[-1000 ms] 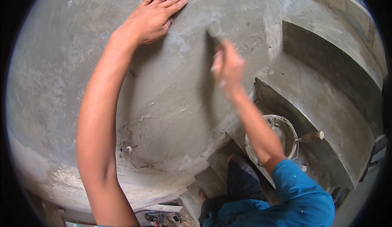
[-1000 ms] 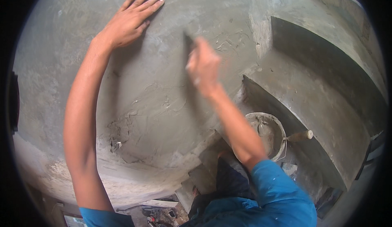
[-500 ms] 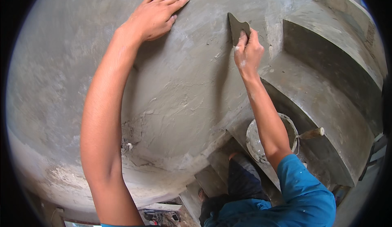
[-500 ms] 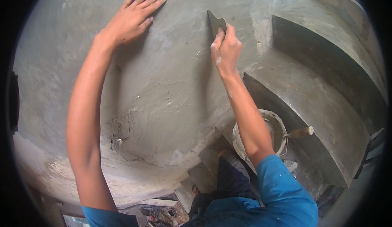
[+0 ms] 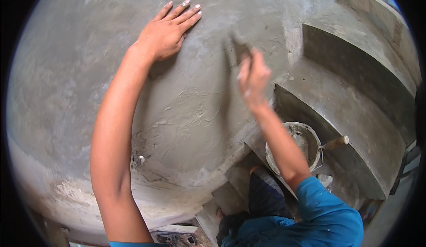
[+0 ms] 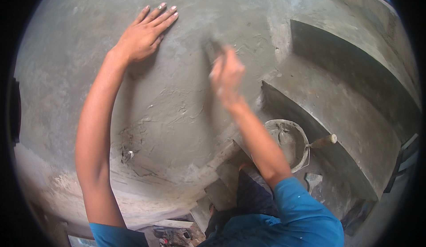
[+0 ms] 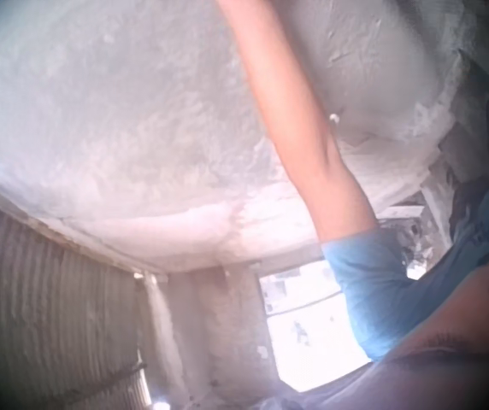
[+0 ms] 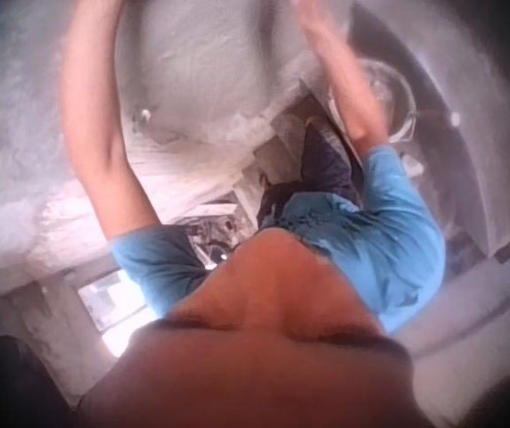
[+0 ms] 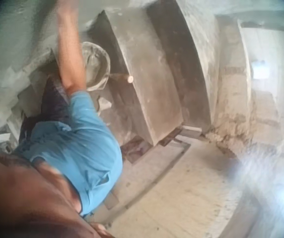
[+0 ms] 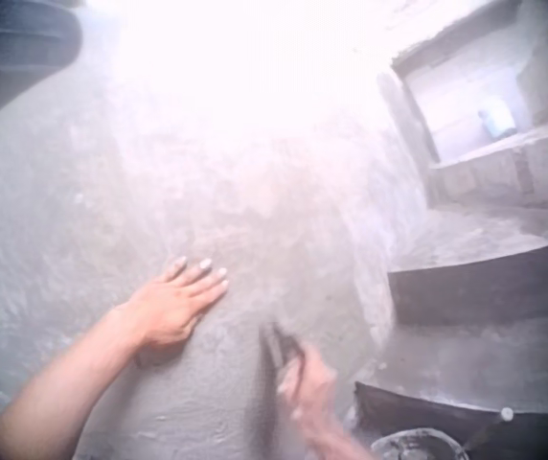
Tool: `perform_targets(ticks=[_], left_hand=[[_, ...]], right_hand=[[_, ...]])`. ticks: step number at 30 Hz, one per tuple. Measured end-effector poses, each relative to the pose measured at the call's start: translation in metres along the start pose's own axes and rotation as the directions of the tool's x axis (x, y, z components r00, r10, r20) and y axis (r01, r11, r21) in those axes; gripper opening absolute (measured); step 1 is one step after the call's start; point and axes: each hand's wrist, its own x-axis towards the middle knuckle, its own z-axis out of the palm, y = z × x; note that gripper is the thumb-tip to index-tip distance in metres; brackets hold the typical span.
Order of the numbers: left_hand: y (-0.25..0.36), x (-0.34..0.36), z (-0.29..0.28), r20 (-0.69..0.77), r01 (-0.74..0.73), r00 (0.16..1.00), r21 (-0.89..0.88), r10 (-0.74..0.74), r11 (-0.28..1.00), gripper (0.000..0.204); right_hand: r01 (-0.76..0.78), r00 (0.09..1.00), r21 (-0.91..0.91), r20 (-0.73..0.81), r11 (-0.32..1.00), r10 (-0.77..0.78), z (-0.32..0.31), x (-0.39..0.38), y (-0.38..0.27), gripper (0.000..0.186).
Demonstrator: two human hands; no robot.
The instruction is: The person applies wet cement to a curved wall using a trowel and a bucket. They repeatedly scoop cement from the bucket and spread it onto the wall surface, smoothing it with the trowel.
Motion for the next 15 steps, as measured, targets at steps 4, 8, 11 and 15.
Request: perform_targets(ticks=[4, 8, 11, 15], left_hand=[[-0.003, -0.004, 0.01, -0.033, -0.008, 0.999, -0.017, 0.007, 1.0, 0.062], [-0.007, -0.001, 0.011, -0.038, -0.024, 0.999, -0.043, 0.022, 0.999, 0.062], [-0.006, 0.0, 0.002, 0.005, -0.006, 1.0, -0.084, 0.006, 0.996, 0.063], [-0.007, -0.016, -0.015, 0.063, 0.035, 0.998, -0.084, -0.029, 0.996, 0.064]], right_hand=[[-0.07, 0.995, -0.102, 0.062, 0.992, 0.077, 0.015, 0.013, 0.016, 0.026], [0.151, 0.972, 0.071, 0.17, 0.986, -0.161, 0.041, -0.063, -0.042, 0.036], [0.171, 0.934, 0.239, 0.27, 0.956, -0.235, 0.036, -0.107, -0.081, 0.039], [0.082, 0.967, 0.252, 0.215, 0.964, -0.138, 0.011, -0.074, -0.059, 0.032]])
